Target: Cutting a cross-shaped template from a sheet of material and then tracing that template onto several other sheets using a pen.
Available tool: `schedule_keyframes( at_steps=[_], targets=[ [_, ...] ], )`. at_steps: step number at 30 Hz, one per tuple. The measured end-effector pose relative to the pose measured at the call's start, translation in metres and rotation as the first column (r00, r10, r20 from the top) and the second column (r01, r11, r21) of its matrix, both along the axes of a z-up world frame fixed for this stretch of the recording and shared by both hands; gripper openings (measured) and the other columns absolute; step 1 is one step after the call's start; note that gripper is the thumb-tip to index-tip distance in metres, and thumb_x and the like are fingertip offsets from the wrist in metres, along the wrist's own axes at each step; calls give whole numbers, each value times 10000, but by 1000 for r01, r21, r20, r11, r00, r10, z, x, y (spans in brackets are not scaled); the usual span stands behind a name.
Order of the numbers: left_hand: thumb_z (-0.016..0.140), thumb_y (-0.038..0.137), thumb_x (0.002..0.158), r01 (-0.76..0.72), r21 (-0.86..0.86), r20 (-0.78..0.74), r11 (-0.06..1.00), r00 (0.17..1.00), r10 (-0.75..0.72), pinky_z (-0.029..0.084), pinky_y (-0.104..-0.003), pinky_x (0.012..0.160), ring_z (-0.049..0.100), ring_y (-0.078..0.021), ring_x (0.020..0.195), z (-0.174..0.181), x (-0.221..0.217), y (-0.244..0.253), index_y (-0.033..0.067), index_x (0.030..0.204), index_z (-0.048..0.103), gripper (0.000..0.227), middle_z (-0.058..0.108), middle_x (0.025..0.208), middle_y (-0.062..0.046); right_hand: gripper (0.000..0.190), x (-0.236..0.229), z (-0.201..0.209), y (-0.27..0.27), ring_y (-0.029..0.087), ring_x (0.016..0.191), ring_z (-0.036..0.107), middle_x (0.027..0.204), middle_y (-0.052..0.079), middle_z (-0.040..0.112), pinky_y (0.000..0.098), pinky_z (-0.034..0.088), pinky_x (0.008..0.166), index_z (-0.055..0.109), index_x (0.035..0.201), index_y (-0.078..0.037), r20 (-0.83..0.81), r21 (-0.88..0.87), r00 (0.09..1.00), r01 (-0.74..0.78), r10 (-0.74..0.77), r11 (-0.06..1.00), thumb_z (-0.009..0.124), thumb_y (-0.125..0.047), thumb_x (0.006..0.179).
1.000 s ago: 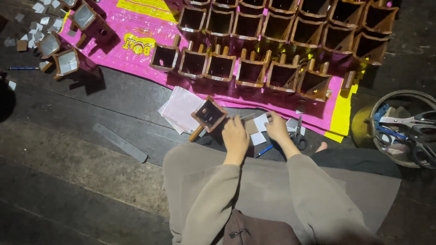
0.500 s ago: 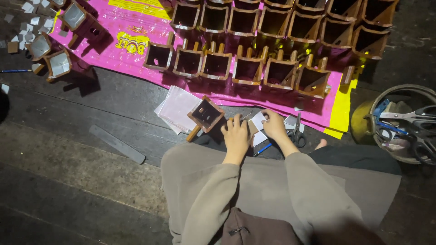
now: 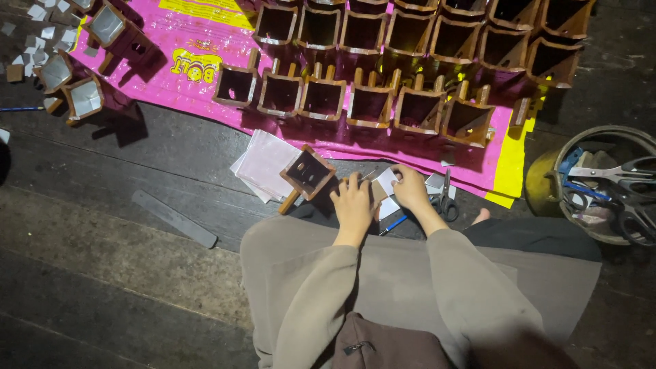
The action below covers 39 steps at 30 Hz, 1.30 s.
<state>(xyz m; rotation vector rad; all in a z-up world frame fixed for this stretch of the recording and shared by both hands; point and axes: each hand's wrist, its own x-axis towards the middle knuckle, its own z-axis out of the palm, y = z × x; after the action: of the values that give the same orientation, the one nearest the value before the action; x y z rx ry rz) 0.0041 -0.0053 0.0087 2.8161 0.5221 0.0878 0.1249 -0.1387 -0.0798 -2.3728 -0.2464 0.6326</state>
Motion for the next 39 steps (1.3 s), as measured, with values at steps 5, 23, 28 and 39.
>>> schedule_keyframes(
  at_steps=[5,23,28,39],
  targets=[
    [939,285,589,7,0,-23,1000,1000,-7,462,-564,908,588,-339,1127,-8,1,0,171,1144,727,605,588,1254,-57,349,-1,-11,-1,359,971,718,930,136,725,480,573,881,744,1201,-152,79,-8,997,-12,12,1000,720,-84,860],
    [910,267,665,-120,-420,-84,900,992,93,570,-567,871,699,-421,1029,-8,5,10,169,1138,713,522,639,1136,-74,224,-12,1,-3,386,1071,702,1022,152,765,489,545,954,769,1105,-155,82,103,995,47,-55,994,619,-221,952],
    [887,333,729,-316,-581,-156,750,948,279,572,-502,894,711,-416,1059,-14,5,19,119,1170,701,524,712,1076,-148,369,-14,51,-10,331,1135,694,1108,128,763,473,518,1009,726,1219,-185,-79,42,997,-12,15,999,670,-384,913],
    [864,535,711,-437,-461,-218,772,899,379,586,-499,808,750,-411,921,23,0,18,28,963,725,583,745,862,-211,521,-16,5,-6,200,858,715,920,104,754,366,568,833,633,1262,-2,-293,287,953,171,-84,943,815,-75,779]
  ],
)
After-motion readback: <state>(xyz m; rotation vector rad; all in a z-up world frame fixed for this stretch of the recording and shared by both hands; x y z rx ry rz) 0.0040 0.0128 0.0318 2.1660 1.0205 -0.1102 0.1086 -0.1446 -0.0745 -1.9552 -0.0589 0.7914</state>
